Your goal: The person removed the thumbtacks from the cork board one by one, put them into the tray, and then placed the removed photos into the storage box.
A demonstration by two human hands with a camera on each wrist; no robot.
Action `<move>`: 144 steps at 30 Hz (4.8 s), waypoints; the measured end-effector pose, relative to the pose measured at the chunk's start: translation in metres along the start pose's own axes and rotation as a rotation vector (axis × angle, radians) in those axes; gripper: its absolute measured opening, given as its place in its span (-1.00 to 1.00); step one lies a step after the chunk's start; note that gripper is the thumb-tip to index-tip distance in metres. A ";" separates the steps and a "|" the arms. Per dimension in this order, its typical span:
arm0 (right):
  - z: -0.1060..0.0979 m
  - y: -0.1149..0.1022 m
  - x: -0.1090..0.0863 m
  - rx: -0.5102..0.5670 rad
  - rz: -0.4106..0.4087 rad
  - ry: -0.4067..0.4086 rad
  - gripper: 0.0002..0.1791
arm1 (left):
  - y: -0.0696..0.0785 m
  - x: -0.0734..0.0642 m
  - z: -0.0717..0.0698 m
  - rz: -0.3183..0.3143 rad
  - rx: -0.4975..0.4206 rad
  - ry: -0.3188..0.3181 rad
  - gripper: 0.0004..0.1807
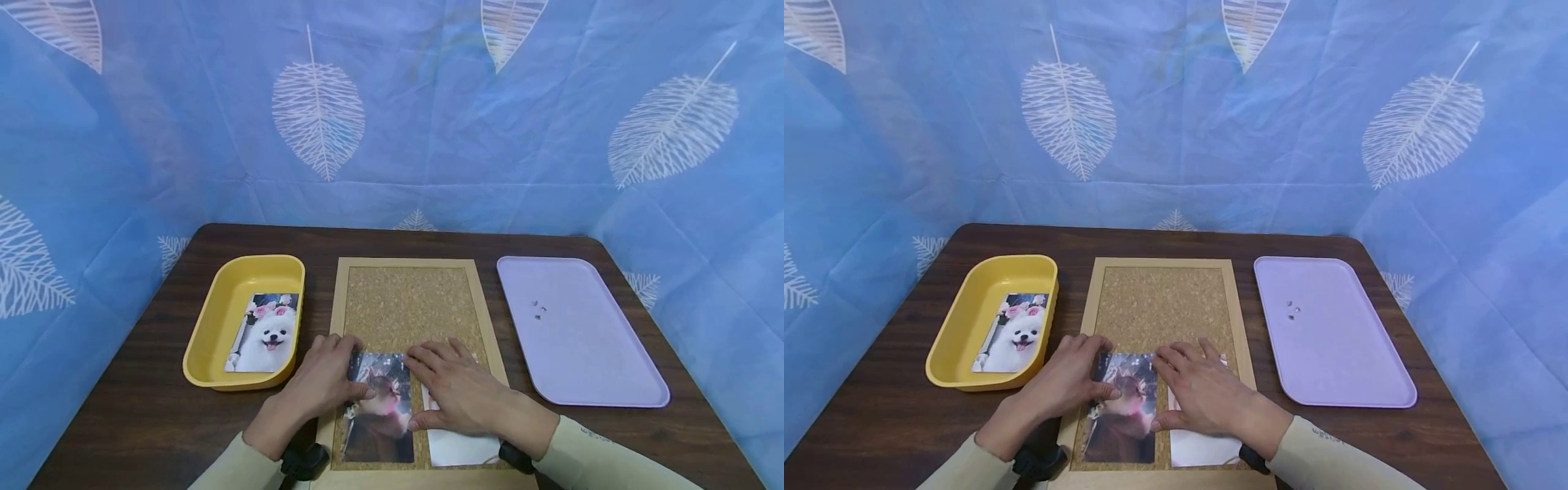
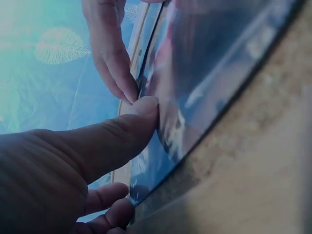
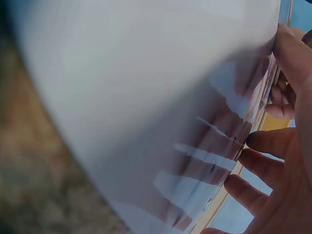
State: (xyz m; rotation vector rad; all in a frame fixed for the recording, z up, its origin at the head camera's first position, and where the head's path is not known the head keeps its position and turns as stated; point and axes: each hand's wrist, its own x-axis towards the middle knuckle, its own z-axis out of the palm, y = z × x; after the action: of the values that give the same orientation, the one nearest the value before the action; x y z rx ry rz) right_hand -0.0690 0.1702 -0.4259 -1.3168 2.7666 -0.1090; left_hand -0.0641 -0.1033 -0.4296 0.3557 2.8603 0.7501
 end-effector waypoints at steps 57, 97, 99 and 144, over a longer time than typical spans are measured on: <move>0.003 0.002 -0.003 -0.007 0.000 0.051 0.08 | -0.012 -0.006 -0.020 -0.108 -0.773 -0.209 -0.43; 0.004 0.001 -0.003 -0.012 0.008 0.031 0.06 | -0.109 -0.019 -0.181 -0.098 -0.581 0.017 -0.30; 0.004 0.001 -0.003 -0.008 0.011 0.030 0.05 | -0.124 -0.018 -0.190 -0.097 -0.550 0.019 -0.31; 0.005 0.000 -0.004 0.007 0.019 0.010 0.06 | -0.161 0.010 -0.159 -0.208 -0.464 -0.137 -0.39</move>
State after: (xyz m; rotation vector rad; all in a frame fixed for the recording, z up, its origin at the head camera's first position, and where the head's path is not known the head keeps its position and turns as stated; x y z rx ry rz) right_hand -0.0665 0.1731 -0.4305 -1.2920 2.7838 -0.1250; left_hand -0.1381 -0.3102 -0.3742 0.0416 2.4457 1.2468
